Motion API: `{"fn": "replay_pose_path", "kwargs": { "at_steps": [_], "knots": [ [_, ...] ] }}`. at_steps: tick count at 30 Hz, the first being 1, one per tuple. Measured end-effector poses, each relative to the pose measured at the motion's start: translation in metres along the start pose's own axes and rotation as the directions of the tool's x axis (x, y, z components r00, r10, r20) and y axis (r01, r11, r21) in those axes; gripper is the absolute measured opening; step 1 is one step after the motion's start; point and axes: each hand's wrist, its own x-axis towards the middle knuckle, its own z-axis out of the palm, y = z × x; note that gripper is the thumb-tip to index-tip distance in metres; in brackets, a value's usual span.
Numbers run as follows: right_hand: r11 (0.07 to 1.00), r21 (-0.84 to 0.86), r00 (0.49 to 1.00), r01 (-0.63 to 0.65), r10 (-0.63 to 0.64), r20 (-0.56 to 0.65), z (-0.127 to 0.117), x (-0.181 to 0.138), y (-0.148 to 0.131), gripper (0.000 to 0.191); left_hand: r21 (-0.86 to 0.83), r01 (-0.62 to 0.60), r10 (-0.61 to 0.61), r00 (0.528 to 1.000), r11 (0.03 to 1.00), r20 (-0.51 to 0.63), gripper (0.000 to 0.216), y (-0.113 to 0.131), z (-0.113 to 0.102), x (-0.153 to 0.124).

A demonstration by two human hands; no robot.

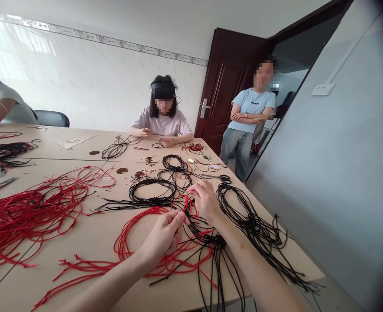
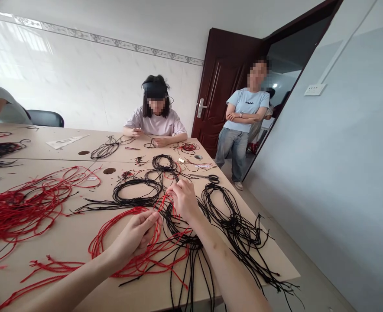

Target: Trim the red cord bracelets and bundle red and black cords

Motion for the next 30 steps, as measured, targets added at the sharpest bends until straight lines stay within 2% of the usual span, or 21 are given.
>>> {"fn": "replay_pose_path", "kwargs": {
  "at_steps": [11, 20, 26, 28, 30],
  "knots": [
    [0.998, -0.064, 1.000, -0.028, 0.029, 0.009, 0.009, 0.001, 0.008, 0.025, 0.020, 0.011, -0.010, 0.999, 1.000, -0.032, 0.050, -0.001, 0.005, -0.001],
    [0.996, -0.003, 0.996, -0.089, 0.089, 0.031, 0.011, 0.002, 0.010, 0.024, 0.031, 0.032, -0.031, 0.999, 0.999, -0.017, 0.050, -0.002, 0.005, -0.001],
    [0.948, 0.206, 0.970, -0.242, 0.236, 0.052, 0.007, 0.006, 0.009, 0.018, 0.057, -0.014, 0.015, 1.000, 0.998, -0.016, 0.046, -0.005, 0.003, 0.005],
    [0.893, 0.323, 0.949, -0.314, 0.299, 0.098, 0.002, 0.006, 0.010, 0.017, 0.081, -0.051, 0.053, 0.998, 0.995, -0.018, 0.043, -0.007, 0.002, 0.006],
    [0.798, 0.449, 0.915, -0.403, 0.362, 0.179, -0.002, 0.006, 0.013, 0.023, 0.120, -0.126, 0.132, 0.991, 0.985, -0.037, 0.039, -0.008, 0.000, 0.003]
  ]
}}
